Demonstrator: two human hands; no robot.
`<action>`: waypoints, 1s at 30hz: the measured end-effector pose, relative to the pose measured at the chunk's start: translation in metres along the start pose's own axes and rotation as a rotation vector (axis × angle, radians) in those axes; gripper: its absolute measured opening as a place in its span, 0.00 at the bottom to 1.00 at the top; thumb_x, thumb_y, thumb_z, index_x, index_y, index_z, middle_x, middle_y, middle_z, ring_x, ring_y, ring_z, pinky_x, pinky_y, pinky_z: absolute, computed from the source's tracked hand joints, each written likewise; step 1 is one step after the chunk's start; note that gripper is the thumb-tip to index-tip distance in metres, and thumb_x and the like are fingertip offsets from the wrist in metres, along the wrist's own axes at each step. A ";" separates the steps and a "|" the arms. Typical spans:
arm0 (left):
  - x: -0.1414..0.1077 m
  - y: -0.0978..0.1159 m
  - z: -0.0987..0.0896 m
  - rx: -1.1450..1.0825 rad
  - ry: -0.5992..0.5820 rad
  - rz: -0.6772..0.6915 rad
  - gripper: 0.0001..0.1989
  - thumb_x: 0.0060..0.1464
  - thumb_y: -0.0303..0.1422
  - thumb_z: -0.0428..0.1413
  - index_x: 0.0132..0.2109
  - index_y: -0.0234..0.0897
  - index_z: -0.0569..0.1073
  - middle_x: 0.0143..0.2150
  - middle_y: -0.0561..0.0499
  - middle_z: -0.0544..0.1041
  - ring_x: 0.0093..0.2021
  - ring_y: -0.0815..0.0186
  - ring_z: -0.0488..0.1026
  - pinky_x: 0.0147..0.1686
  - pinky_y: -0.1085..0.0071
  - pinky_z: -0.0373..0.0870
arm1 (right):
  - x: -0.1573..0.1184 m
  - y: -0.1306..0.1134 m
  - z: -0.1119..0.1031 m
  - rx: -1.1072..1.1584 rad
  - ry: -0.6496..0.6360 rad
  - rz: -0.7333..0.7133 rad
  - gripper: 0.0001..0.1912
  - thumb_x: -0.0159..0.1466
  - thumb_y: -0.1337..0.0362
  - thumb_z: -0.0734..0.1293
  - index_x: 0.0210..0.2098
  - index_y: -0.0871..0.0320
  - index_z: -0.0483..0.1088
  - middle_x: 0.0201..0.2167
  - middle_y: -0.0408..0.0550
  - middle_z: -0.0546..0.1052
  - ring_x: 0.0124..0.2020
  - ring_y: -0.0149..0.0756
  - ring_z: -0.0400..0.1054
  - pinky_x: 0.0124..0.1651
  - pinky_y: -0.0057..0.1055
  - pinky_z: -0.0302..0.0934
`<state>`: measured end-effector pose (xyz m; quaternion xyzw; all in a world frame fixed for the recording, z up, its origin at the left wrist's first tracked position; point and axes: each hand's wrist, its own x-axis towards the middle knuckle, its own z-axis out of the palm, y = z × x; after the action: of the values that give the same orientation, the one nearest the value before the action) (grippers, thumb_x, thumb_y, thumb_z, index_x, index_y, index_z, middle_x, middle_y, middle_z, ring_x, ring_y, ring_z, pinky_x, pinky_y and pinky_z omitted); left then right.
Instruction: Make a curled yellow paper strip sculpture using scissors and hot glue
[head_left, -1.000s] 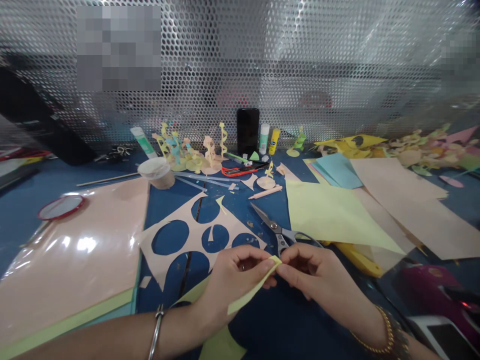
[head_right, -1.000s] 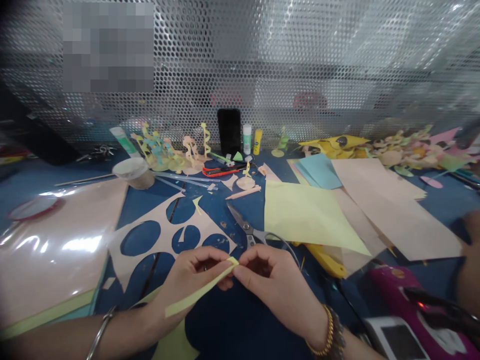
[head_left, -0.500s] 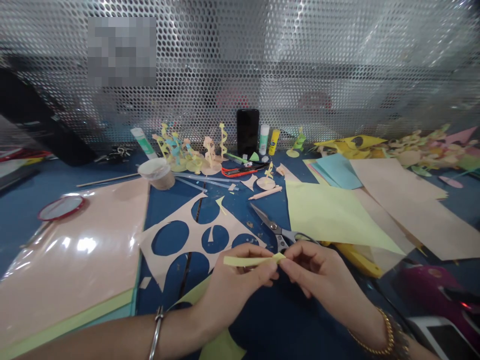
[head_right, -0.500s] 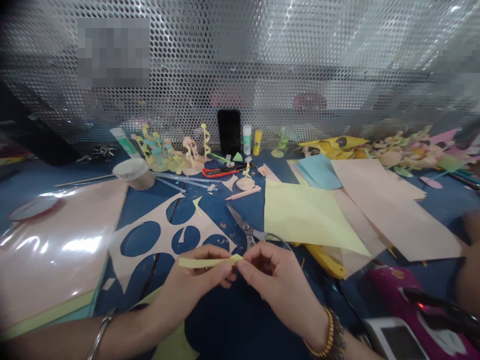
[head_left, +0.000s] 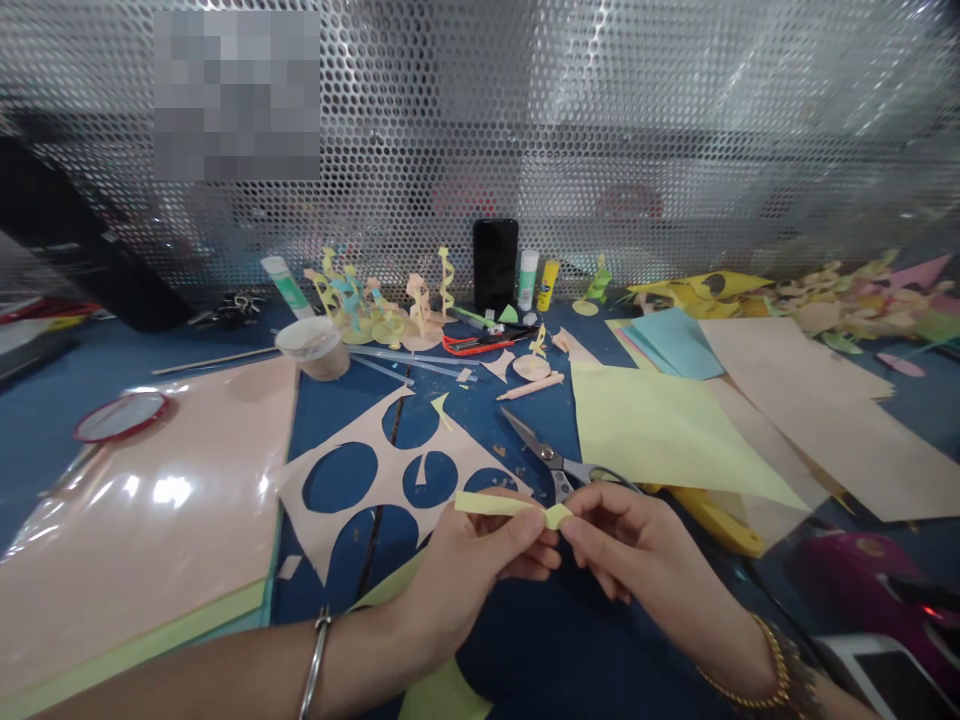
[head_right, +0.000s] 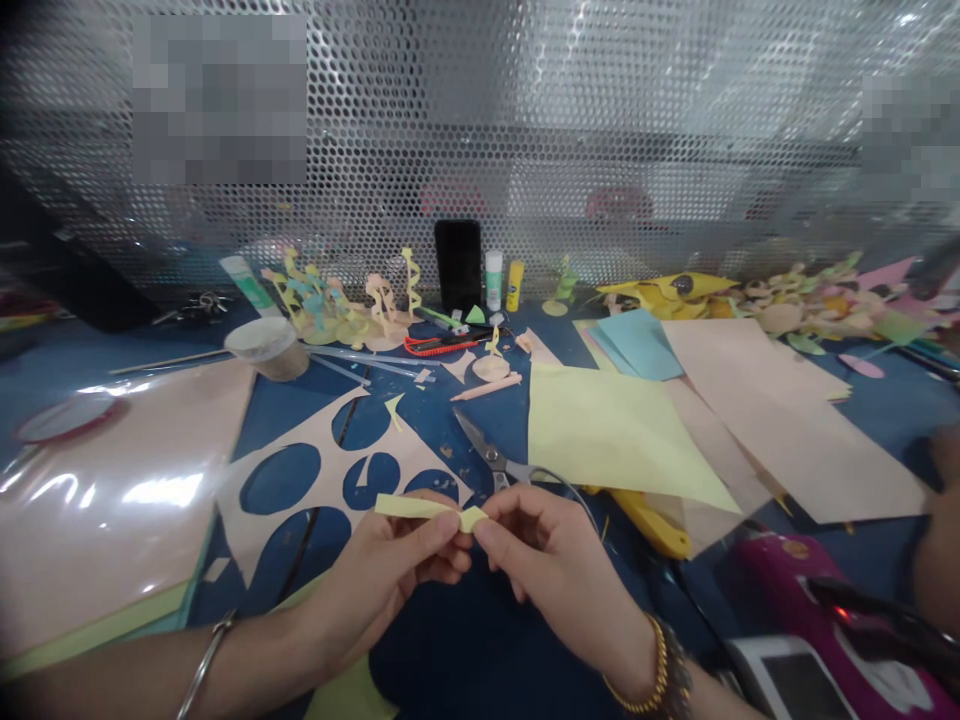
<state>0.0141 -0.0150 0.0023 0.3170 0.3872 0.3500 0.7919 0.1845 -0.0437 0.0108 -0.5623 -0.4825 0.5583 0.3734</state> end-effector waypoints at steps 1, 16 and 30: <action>0.000 0.000 0.000 0.001 -0.004 -0.003 0.10 0.48 0.35 0.66 0.32 0.31 0.77 0.28 0.51 0.79 0.27 0.72 0.76 0.28 0.79 0.74 | 0.000 0.000 0.000 0.001 0.003 0.001 0.16 0.60 0.51 0.68 0.32 0.60 0.71 0.19 0.38 0.68 0.14 0.20 0.55 0.16 0.19 0.49; -0.006 -0.002 -0.003 0.272 0.129 0.218 0.21 0.52 0.35 0.61 0.26 0.40 0.53 0.19 0.63 0.62 0.15 0.78 0.58 0.15 0.81 0.58 | -0.002 -0.002 0.002 -0.025 0.130 -0.029 0.15 0.59 0.53 0.68 0.27 0.58 0.67 0.17 0.37 0.66 0.14 0.22 0.56 0.16 0.20 0.50; -0.029 0.008 -0.011 0.816 -0.398 1.027 0.14 0.54 0.32 0.60 0.49 0.45 0.76 0.32 0.49 0.75 0.31 0.65 0.73 0.32 0.73 0.71 | -0.004 0.002 0.003 -0.179 0.218 -0.117 0.13 0.61 0.54 0.66 0.27 0.57 0.67 0.17 0.36 0.65 0.17 0.26 0.58 0.20 0.23 0.54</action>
<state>-0.0105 -0.0311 0.0145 0.7915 0.1359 0.4425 0.3990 0.1824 -0.0480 0.0099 -0.6214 -0.5191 0.4259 0.4038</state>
